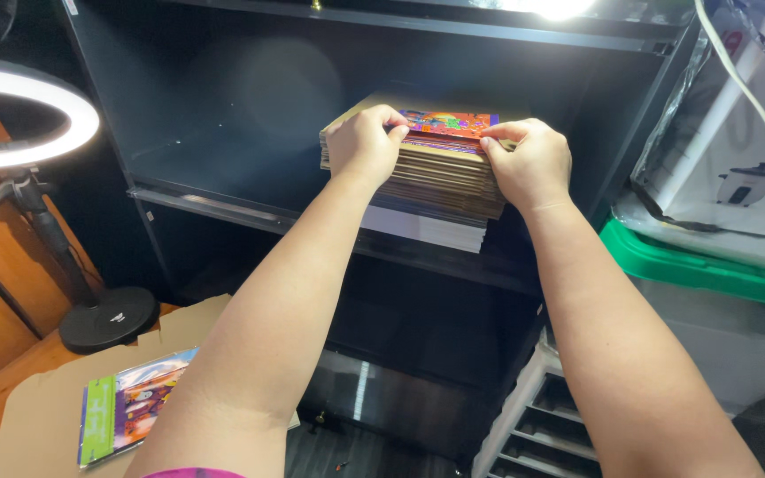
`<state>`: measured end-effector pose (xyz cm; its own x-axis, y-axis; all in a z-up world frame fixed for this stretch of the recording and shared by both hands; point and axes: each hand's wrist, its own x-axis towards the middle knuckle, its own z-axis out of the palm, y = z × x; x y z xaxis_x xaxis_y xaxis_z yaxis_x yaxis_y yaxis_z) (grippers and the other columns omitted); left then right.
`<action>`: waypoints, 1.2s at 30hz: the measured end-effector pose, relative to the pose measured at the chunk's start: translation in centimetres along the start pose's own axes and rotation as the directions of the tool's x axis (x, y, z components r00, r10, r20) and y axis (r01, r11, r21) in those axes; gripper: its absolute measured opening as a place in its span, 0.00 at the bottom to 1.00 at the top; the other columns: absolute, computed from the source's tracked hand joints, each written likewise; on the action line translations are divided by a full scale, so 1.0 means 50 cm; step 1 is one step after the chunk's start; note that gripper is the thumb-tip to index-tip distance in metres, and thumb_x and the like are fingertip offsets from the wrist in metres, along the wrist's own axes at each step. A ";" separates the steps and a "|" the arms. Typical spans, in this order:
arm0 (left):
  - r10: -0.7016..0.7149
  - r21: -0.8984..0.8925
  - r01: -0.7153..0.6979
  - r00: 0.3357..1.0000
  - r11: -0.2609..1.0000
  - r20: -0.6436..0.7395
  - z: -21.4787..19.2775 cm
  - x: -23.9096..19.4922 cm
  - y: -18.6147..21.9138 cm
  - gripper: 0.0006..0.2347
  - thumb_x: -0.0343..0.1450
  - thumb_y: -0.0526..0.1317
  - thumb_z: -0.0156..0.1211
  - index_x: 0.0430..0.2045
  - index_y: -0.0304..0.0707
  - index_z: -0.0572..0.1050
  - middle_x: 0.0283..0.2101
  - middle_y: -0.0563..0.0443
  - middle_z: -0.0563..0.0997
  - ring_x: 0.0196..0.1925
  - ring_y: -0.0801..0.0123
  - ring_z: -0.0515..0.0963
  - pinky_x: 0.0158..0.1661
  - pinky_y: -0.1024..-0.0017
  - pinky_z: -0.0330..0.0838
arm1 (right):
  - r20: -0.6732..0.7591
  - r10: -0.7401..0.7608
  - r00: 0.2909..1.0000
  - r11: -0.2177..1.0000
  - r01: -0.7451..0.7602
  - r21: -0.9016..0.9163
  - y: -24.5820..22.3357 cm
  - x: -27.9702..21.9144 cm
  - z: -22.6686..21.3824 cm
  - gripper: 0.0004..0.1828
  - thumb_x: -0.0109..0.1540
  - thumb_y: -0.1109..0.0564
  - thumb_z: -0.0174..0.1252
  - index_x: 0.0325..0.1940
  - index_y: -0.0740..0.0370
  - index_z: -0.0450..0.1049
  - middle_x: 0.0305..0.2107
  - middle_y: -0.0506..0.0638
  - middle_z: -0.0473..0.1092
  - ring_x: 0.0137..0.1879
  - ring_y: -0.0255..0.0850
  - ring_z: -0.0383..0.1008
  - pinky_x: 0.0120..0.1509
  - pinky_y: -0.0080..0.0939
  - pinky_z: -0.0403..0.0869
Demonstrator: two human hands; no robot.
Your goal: The person sits on the floor and repeatedly picks up small colorful cards from a stack on a wooden chair, then places them onto a stack of cardboard sheets on a black shelf. The person handles the cards one by one, stacking them neatly on the shelf.
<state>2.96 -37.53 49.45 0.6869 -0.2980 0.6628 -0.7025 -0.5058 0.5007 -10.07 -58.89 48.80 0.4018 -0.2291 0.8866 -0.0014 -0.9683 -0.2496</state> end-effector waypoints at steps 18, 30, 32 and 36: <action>0.010 0.027 -0.011 1.000 1.000 0.028 0.029 0.017 -0.027 0.08 0.72 0.49 0.55 0.37 0.65 0.83 0.41 0.60 0.86 0.55 0.63 0.82 0.66 0.54 0.58 | 0.041 -0.003 0.999 0.994 0.008 -0.112 0.014 -0.011 0.014 0.05 0.62 0.45 0.66 0.42 0.35 0.85 0.34 0.46 0.77 0.47 0.51 0.79 0.51 0.49 0.78; 0.287 0.170 -0.266 0.951 0.949 -0.113 0.069 -0.038 -0.062 0.15 0.79 0.47 0.42 0.53 0.60 0.78 0.58 0.60 0.80 0.66 0.67 0.75 0.70 0.43 0.49 | 0.031 -0.219 0.975 0.922 0.218 -0.320 0.029 -0.048 0.028 0.11 0.70 0.44 0.54 0.48 0.38 0.84 0.43 0.36 0.77 0.57 0.40 0.74 0.54 0.45 0.76; 0.309 0.182 -0.290 0.947 0.940 -0.086 0.063 -0.048 -0.061 0.18 0.80 0.50 0.39 0.60 0.55 0.74 0.65 0.56 0.76 0.71 0.63 0.70 0.71 0.41 0.45 | -0.019 -0.272 0.962 0.881 0.241 -0.407 0.043 -0.050 0.040 0.10 0.70 0.41 0.55 0.49 0.30 0.82 0.42 0.29 0.75 0.55 0.34 0.74 0.53 0.39 0.75; 0.314 0.168 -0.301 0.948 0.939 -0.056 0.020 -0.088 -0.044 0.21 0.80 0.52 0.38 0.65 0.48 0.70 0.70 0.49 0.71 0.75 0.57 0.64 0.71 0.39 0.46 | -0.045 -0.308 0.951 0.878 0.265 -0.398 0.040 -0.054 0.043 0.11 0.70 0.42 0.56 0.51 0.34 0.83 0.44 0.32 0.76 0.59 0.35 0.73 0.57 0.40 0.73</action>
<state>1.65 -35.89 44.87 0.4197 -0.3959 0.8167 -0.8353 -0.5206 0.1769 -9.20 -59.98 45.09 0.3415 0.0756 0.9368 -0.2590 -0.9506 0.1711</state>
